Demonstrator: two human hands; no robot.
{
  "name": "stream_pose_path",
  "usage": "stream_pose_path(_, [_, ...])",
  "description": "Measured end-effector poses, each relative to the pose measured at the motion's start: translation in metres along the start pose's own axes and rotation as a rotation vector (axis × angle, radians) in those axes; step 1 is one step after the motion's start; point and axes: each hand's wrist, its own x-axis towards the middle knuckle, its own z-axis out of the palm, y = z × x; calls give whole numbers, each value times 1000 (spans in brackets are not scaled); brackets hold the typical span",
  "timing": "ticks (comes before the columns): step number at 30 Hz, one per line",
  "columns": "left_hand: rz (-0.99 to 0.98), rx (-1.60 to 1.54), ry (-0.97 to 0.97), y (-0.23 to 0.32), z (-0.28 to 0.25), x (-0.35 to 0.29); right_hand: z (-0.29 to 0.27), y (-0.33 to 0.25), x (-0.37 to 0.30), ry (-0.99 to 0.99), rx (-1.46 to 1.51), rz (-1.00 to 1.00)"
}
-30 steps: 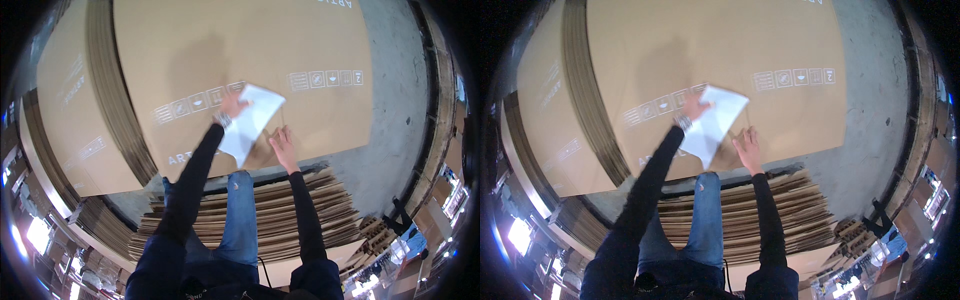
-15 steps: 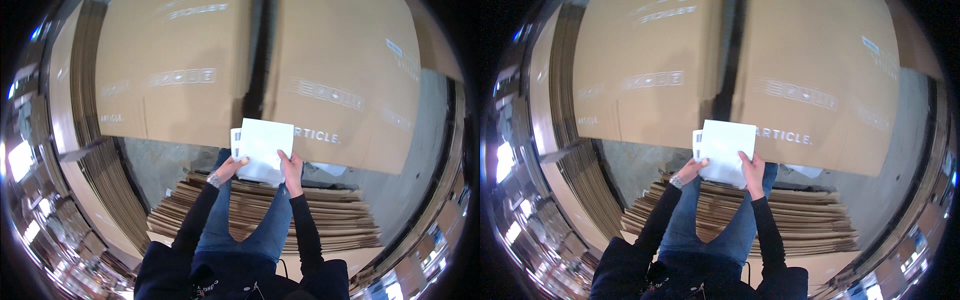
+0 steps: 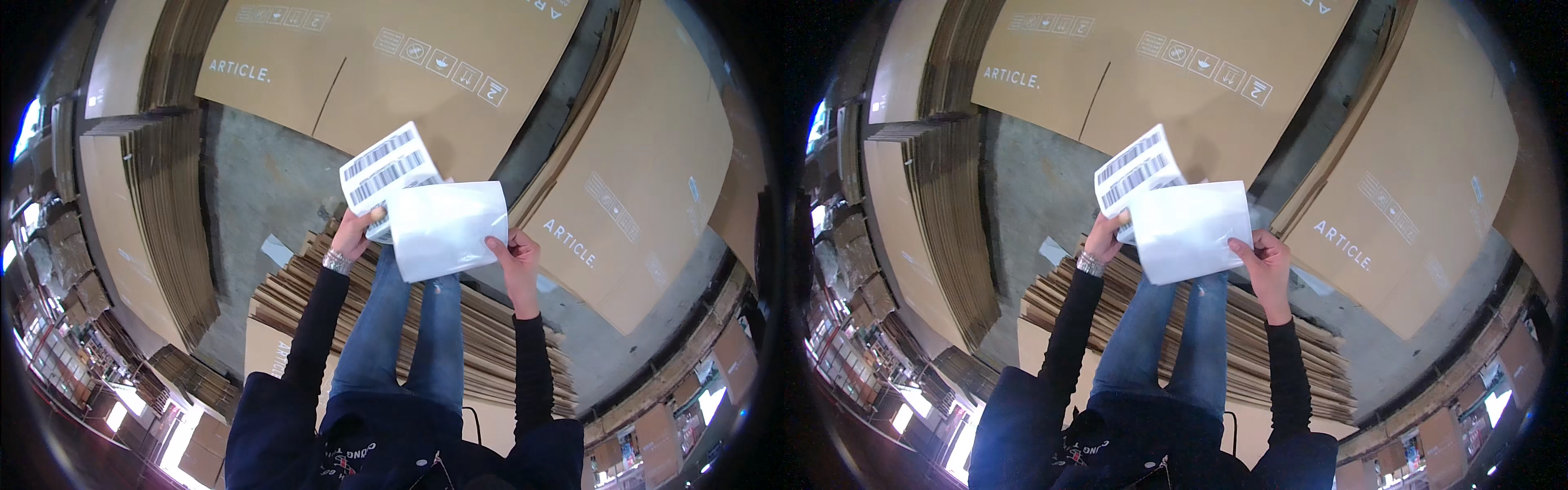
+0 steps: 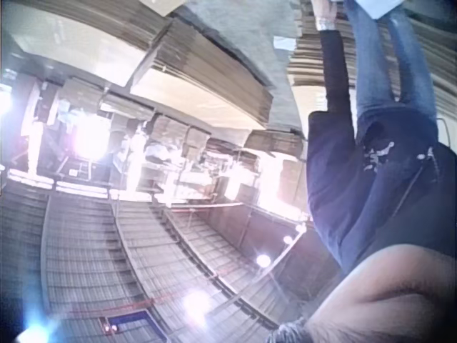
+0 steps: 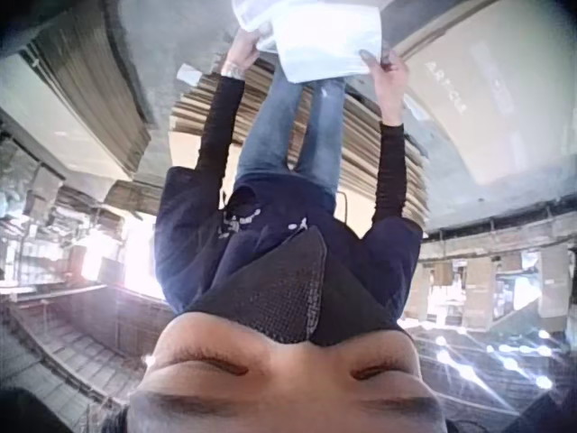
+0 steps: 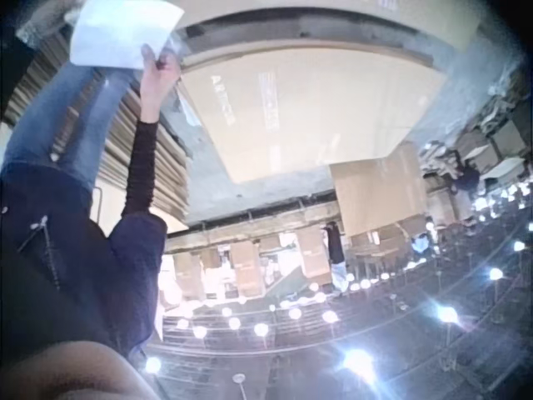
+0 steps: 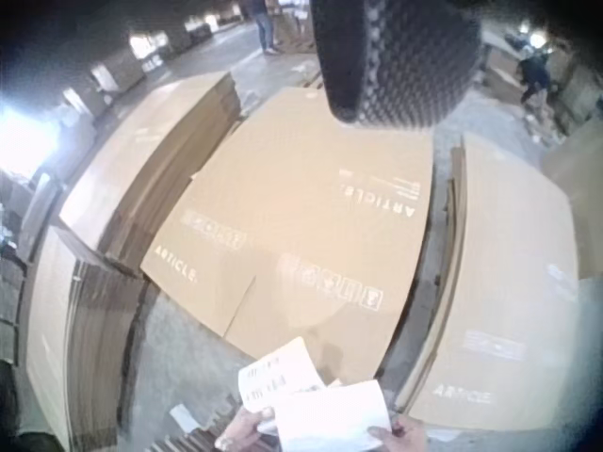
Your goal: The person repeatedly peels barcode labels from a sheet and sticks them onto stacked cardboard boxes in a warehouse. The person handles the label sheet and boxes by hand, moving between stacks to apply labels to different boxes throughout the clip.
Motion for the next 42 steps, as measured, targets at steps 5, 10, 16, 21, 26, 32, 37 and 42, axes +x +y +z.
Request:
stream_pose_path(5, [97,-160,4,13,24,17,-27,-20,-26,-637,-197,31])
stream_pose_path(10, [73,-178,-37,55,50,8,-39,-46,-35,-922,-540,32])
stream_pose_path(16, [-284,-205,-209,78,74,-9,7,-77,0,-253,-405,-442])
stream_pose_path(21, [-309,-287,-14,78,68,0,40,-71,-11,-447,37,-188])
stream_pose_path(26, [-418,-85,57,47,49,2,22,-79,-23,-466,-287,-323])
stream_pose_path(32, [-640,-178,-8,11,44,-27,18,-78,0,-339,-830,-584])
stream_pose_path(37, [-550,441,-157,-22,59,-42,35,-47,-1,-374,-434,-791])
stream_pose_path(42, [-49,-432,-108,-32,51,-63,56,-7,23,25,-316,-262])
